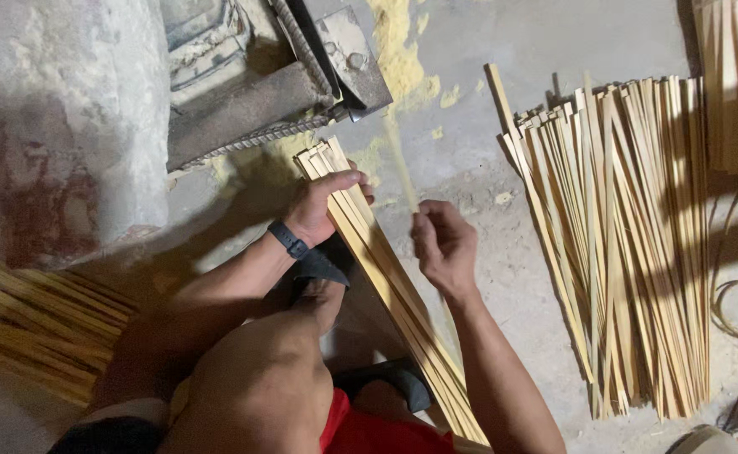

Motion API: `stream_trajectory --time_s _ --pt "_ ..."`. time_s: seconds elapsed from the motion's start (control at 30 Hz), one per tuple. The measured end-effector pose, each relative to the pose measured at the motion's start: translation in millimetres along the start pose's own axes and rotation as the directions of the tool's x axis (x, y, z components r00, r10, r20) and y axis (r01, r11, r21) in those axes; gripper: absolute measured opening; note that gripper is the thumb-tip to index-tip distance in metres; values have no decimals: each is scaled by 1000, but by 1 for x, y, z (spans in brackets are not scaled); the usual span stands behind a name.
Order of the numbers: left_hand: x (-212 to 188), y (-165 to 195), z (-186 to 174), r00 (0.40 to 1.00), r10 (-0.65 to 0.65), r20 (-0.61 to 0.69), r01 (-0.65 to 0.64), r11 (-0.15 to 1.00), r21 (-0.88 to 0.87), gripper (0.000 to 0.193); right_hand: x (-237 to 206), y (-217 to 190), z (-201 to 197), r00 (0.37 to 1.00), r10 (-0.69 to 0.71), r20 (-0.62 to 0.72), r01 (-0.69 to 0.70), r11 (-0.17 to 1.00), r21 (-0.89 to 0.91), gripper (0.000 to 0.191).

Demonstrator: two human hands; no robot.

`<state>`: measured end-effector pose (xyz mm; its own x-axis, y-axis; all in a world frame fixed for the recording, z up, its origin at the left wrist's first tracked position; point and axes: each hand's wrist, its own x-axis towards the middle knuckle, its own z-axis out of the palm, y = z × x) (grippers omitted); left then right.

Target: The person sits on the floor and repeatedly feeds bundles of thin bamboo strips through a stationary cutting machine. They align the strips, push them through the blade, and then gather the cut pieces into a growing pile on the floor.

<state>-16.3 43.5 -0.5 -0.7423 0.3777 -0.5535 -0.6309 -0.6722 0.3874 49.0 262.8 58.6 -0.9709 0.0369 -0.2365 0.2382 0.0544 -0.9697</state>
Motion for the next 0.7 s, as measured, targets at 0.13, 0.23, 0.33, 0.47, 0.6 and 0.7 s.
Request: stream_trajectory --time_s 0.13,0.23,0.33,0.47,0.6,0.7 --pt "-1 -5 1 996 93 -1 -93 994 -55 33 1 -24 4 917 -389 92 373 750 -546 14" --pt "-4 0 9 991 126 40 -127 992 15 37 22 -34 16 923 -364 127 357 681 -639 12" --pt "-2 11 16 998 42 43 -47 991 124 35 47 -36 29 926 -356 124 345 671 -656 11" --pt "5 16 17 999 8 46 -13 993 121 42 57 -37 37 880 -463 106 423 663 -617 13" --pt "12 17 0 997 61 42 -66 989 132 41 64 -36 44 908 -407 97 360 641 -677 13" --pt "16 16 -24 994 34 101 -37 999 37 49 78 -33 57 894 -438 94 388 653 -650 13"
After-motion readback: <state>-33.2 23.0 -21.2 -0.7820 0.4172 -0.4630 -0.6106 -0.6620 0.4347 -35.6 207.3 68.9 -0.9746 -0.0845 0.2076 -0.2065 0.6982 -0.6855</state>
